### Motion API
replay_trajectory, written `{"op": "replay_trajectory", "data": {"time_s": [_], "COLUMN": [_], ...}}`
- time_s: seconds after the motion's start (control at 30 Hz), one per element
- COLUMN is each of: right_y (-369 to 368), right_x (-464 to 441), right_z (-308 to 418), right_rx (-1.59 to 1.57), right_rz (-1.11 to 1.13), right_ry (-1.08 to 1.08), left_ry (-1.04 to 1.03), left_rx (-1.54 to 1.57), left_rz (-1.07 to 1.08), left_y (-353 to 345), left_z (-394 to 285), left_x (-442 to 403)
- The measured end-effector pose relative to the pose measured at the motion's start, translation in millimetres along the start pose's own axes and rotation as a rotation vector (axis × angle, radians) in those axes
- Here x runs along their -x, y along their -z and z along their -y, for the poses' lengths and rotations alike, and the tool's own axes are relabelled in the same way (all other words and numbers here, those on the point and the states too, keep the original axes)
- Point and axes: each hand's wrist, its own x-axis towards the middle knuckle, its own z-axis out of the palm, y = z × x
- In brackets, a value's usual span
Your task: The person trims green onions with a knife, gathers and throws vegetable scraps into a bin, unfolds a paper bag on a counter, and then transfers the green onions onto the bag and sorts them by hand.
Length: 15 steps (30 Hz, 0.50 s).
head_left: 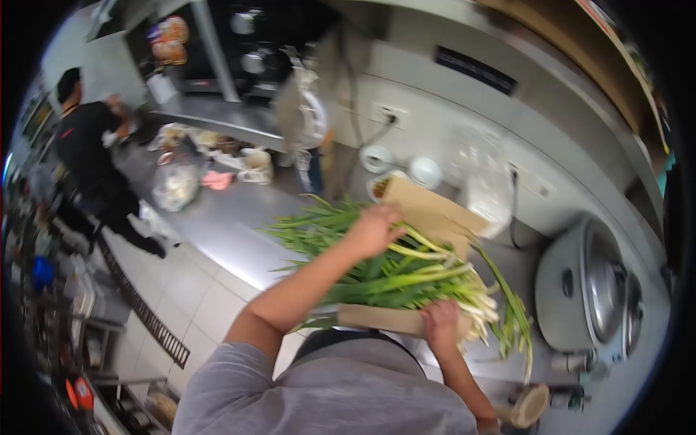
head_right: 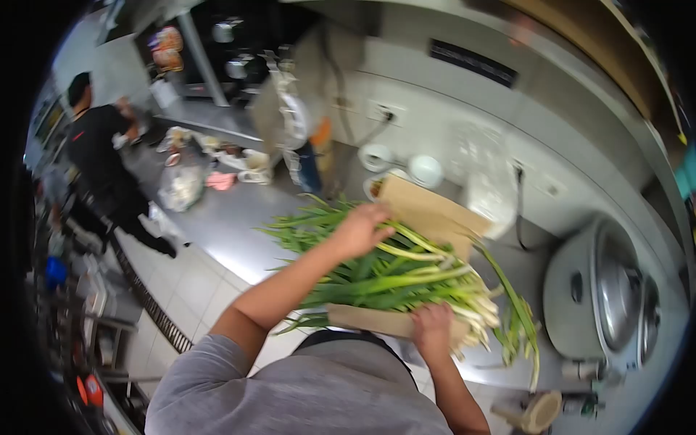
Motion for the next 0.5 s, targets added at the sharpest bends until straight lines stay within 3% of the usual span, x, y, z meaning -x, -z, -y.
{"op": "replay_trajectory", "data": {"time_s": [0.1, 0.17, 0.3, 0.43, 0.5], "right_y": [8, 15, 20, 18, 9], "right_x": [-2, -3, -7, -21, -29], "right_z": [9, 10, 5, -5, -16], "right_rx": [-0.064, -0.045, 0.000, 0.016, 0.040], "right_rz": [0.017, -0.034, -0.163, -0.162, -0.137], "right_ry": [0.006, 0.001, -0.001, -0.037, -0.045], "left_ry": [-0.075, 0.123, 0.145, -0.032, 0.044], "left_rx": [-0.142, 0.068, 0.161, 0.123, 0.174], "left_rz": [0.024, 0.578, 0.744, 0.747, 0.896], "left_y": [-58, -70, -69, -64, -65], "left_z": [22, 19, -10, -14, -15], "left_x": [-12, -17, -11, 2, 5]}}
